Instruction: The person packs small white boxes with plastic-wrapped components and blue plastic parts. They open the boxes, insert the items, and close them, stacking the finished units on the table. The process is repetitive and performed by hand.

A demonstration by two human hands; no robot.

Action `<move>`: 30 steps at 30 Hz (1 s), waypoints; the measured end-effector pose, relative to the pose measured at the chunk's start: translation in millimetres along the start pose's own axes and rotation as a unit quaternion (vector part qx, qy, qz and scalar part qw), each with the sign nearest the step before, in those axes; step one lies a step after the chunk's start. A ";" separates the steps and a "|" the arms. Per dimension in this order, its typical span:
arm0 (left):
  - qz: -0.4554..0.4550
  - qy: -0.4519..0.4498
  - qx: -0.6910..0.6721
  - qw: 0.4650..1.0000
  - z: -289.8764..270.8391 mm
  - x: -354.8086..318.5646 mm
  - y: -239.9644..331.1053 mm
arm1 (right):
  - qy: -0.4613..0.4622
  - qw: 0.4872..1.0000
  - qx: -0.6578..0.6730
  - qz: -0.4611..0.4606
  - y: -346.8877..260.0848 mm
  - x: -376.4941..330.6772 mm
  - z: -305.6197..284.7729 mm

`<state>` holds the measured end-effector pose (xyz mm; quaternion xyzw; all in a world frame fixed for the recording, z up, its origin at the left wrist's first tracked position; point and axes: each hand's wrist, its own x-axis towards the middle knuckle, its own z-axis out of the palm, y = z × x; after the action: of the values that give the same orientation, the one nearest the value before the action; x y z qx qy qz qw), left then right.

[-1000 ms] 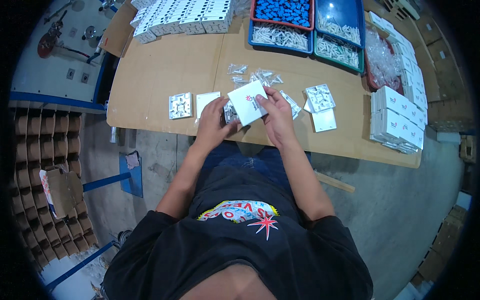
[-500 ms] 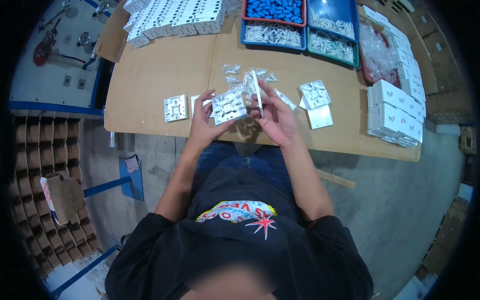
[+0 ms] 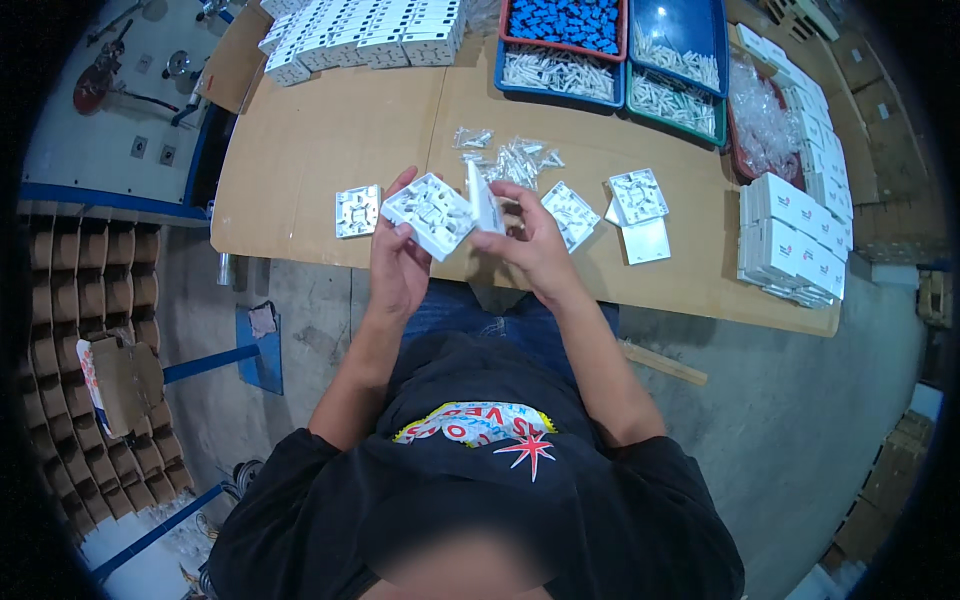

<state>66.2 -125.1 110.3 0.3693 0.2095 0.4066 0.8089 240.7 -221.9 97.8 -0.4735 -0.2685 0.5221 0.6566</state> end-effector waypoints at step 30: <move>-0.002 0.026 -0.017 1.000 27.0 -8.0 -12.5 | 0.060 0.863 -0.422 -0.270 4.0 -8.1 55.0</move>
<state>85.2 -148.1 118.3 0.3445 0.2247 0.4181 0.8100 189.8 -210.8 117.8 -0.6447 -0.5410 0.1317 0.5237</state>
